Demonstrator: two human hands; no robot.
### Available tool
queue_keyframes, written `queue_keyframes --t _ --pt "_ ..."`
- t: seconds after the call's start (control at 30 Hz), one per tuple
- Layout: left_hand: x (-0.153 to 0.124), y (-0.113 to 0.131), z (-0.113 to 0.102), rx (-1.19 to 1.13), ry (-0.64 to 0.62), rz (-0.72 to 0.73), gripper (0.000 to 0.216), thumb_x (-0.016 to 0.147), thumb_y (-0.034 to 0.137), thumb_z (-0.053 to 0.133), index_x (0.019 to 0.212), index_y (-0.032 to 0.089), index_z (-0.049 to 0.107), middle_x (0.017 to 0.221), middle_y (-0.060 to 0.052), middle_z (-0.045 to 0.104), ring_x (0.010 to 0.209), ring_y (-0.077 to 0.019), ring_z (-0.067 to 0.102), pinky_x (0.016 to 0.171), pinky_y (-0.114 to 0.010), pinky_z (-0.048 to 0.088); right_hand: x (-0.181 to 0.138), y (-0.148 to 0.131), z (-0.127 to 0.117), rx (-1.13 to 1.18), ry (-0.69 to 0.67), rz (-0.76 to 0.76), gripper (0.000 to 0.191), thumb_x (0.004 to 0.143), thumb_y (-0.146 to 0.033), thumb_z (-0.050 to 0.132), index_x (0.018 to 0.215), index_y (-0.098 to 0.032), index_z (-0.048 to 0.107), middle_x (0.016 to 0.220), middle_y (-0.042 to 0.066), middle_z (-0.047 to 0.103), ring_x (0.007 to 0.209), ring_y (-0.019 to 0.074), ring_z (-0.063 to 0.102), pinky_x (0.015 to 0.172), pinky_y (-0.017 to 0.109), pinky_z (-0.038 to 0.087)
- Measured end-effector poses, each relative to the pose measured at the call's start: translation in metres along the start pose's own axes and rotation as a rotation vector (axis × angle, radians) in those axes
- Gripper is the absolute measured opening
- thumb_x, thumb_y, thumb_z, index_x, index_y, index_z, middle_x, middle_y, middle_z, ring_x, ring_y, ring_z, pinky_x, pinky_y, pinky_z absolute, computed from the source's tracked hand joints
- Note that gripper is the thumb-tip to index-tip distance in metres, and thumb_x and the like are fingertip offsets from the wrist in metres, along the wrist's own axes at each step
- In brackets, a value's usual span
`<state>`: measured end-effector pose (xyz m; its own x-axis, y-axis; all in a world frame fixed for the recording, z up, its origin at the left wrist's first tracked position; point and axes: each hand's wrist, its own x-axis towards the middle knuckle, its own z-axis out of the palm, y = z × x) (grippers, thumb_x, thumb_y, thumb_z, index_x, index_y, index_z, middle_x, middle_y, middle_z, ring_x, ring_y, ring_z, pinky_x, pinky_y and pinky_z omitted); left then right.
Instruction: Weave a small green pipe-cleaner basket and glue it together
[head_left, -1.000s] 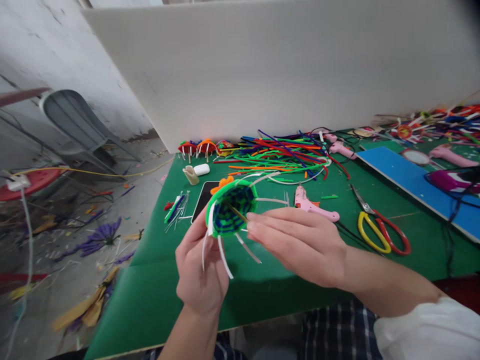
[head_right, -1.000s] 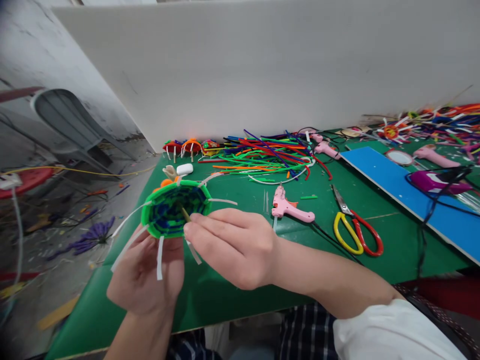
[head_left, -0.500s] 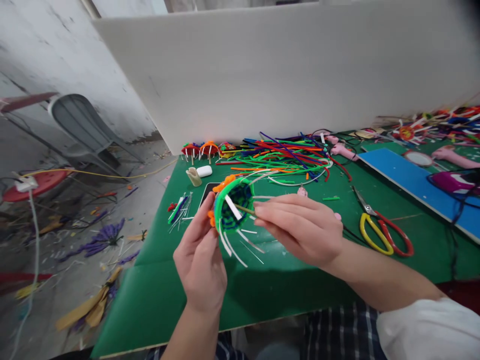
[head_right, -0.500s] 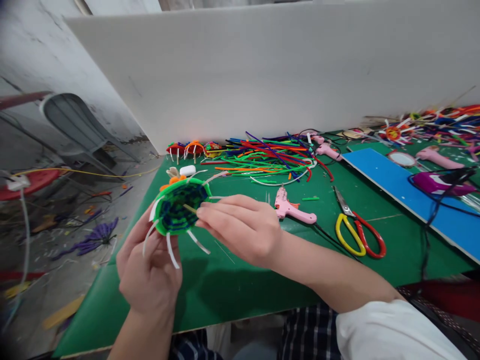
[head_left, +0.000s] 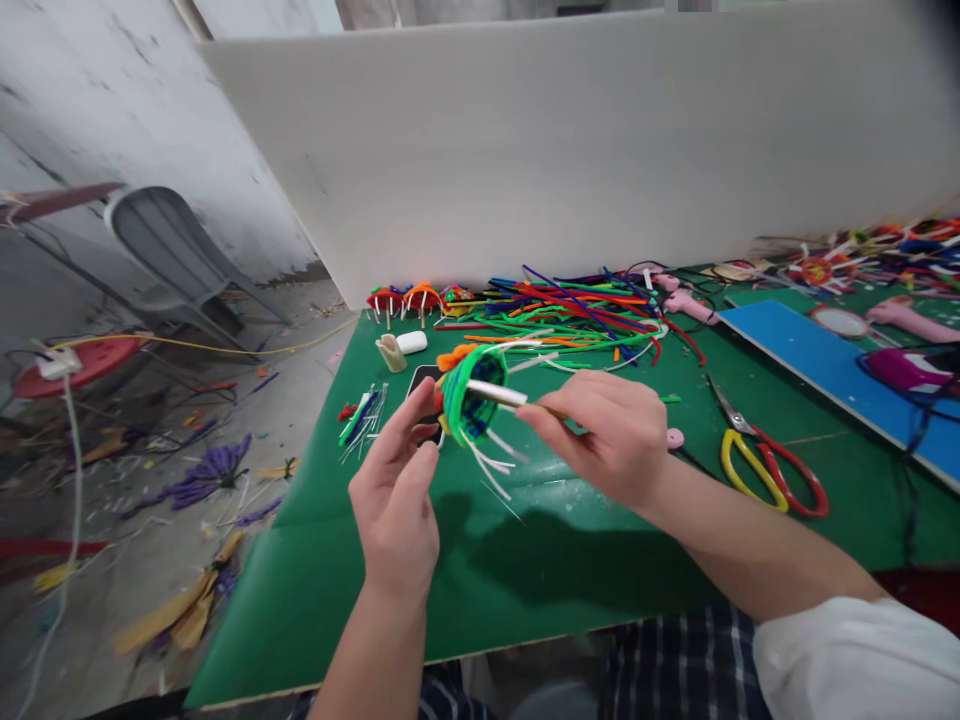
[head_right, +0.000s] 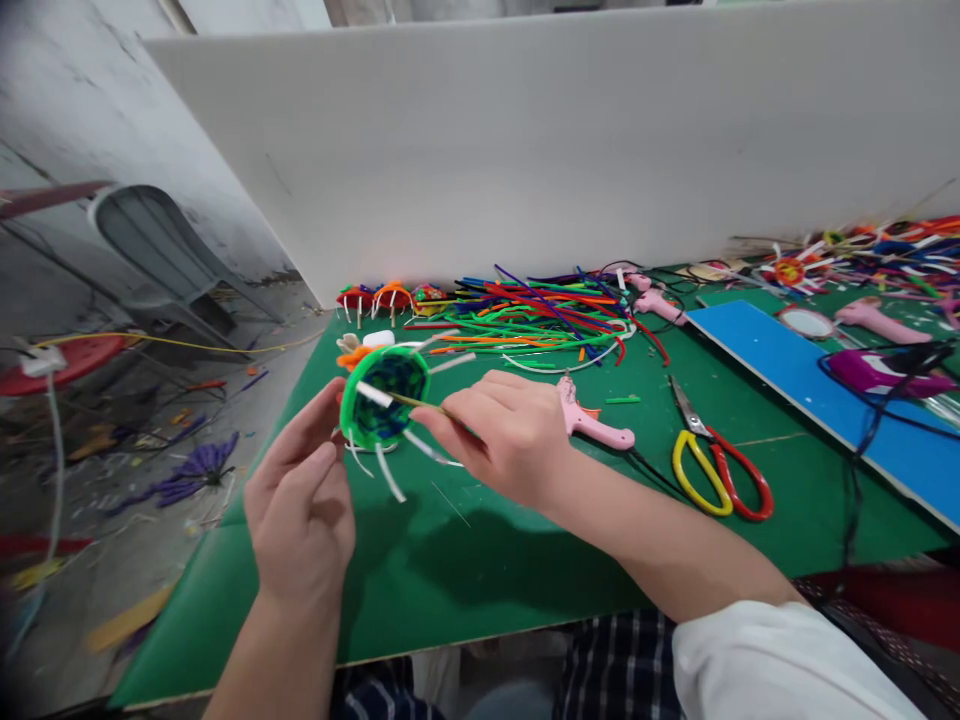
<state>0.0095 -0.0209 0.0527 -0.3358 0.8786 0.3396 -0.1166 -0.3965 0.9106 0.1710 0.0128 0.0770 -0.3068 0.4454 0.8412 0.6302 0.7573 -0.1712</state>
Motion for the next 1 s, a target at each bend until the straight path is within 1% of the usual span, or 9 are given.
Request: queue_keyframes --t 0.1,0.2,0.3,0.4,0.53,0.63,0.8,0.87,1.0 --pt "0.001 -0.002 -0.001 -0.026 -0.039 0.007 0.037 0.072 0.019 0.05 0.108 0.02 0.058 0.113 -0.004 0.058 0.106 -0.0239 0.051 0.092 -0.037 0.04 -0.001 -0.001 0.0 -0.049 -0.02 -0.032 0.029 0.079 -0.028 0.053 0.052 -0.018 0.053 0.043 -0.003 0.051 0.044 0.0078 0.045 0.047 0.022 0.033" --pt "0.001 -0.005 0.0 -0.067 -0.086 0.016 0.037 0.072 0.018 0.051 0.107 0.02 0.059 0.115 -0.004 0.057 0.107 -0.0244 0.05 0.092 -0.038 0.039 -0.002 -0.002 0.0 -0.078 -0.034 -0.057 0.033 0.08 -0.029 0.051 0.049 -0.018 0.05 0.041 -0.003 0.048 0.043 0.0073 0.042 0.046 0.022 0.031" --pt "0.0 -0.006 0.002 -0.099 -0.131 -0.034 0.038 0.072 0.018 0.051 0.11 0.021 0.058 0.118 -0.005 0.055 0.109 -0.0258 0.049 0.093 -0.04 0.039 -0.003 -0.003 0.0 -0.114 -0.04 -0.062 0.035 0.08 -0.028 0.05 0.047 -0.018 0.049 0.041 -0.003 0.046 0.042 0.0072 0.04 0.044 0.023 0.028" --pt "0.0 -0.008 0.003 -0.106 -0.137 -0.056 0.039 0.072 0.018 0.051 0.112 0.021 0.056 0.12 -0.005 0.053 0.111 -0.0264 0.047 0.094 -0.042 0.038 -0.002 -0.003 0.0 -0.135 -0.027 -0.062 0.035 0.081 -0.026 0.049 0.046 -0.018 0.048 0.04 -0.004 0.046 0.041 0.0072 0.039 0.044 0.023 0.027" --pt "0.002 -0.012 0.002 -0.124 -0.128 -0.081 0.041 0.073 0.017 0.052 0.113 0.022 0.054 0.12 -0.005 0.053 0.114 -0.0259 0.044 0.096 -0.04 0.037 0.0 -0.003 0.0 -0.133 -0.006 -0.051 0.035 0.08 -0.026 0.05 0.046 -0.018 0.049 0.039 -0.003 0.047 0.041 0.0071 0.04 0.044 0.023 0.028" --pt "0.003 -0.015 0.002 -0.158 -0.167 -0.12 0.042 0.072 0.017 0.053 0.113 0.024 0.054 0.122 -0.005 0.052 0.114 -0.0254 0.044 0.095 -0.04 0.038 0.0 -0.004 -0.001 -0.125 -0.006 -0.046 0.034 0.081 -0.026 0.05 0.048 -0.018 0.05 0.04 -0.003 0.048 0.042 0.0069 0.041 0.045 0.022 0.029" --pt "0.003 -0.019 0.004 -0.186 -0.248 -0.124 0.045 0.071 0.019 0.056 0.115 0.027 0.052 0.122 -0.003 0.051 0.113 -0.0241 0.046 0.095 -0.04 0.038 -0.001 -0.004 0.0 -0.096 0.016 -0.04 0.033 0.08 -0.026 0.051 0.049 -0.017 0.052 0.04 -0.003 0.049 0.042 0.0067 0.042 0.044 0.022 0.029" --pt "0.003 -0.02 0.004 -0.186 -0.238 -0.124 0.044 0.071 0.019 0.057 0.114 0.027 0.052 0.121 -0.003 0.052 0.112 -0.0239 0.046 0.094 -0.04 0.039 -0.002 -0.004 0.001 -0.08 0.029 -0.028 0.033 0.08 -0.026 0.051 0.048 -0.016 0.052 0.041 -0.003 0.049 0.042 0.0064 0.042 0.045 0.021 0.029" --pt "0.002 -0.021 0.004 -0.201 -0.175 -0.141 0.04 0.073 0.02 0.056 0.112 0.026 0.054 0.117 -0.004 0.055 0.109 -0.0222 0.049 0.092 -0.036 0.042 -0.002 -0.004 0.001 -0.064 0.033 0.003 0.034 0.08 -0.027 0.051 0.048 -0.016 0.052 0.04 -0.004 0.047 0.041 0.0059 0.04 0.046 0.021 0.029"
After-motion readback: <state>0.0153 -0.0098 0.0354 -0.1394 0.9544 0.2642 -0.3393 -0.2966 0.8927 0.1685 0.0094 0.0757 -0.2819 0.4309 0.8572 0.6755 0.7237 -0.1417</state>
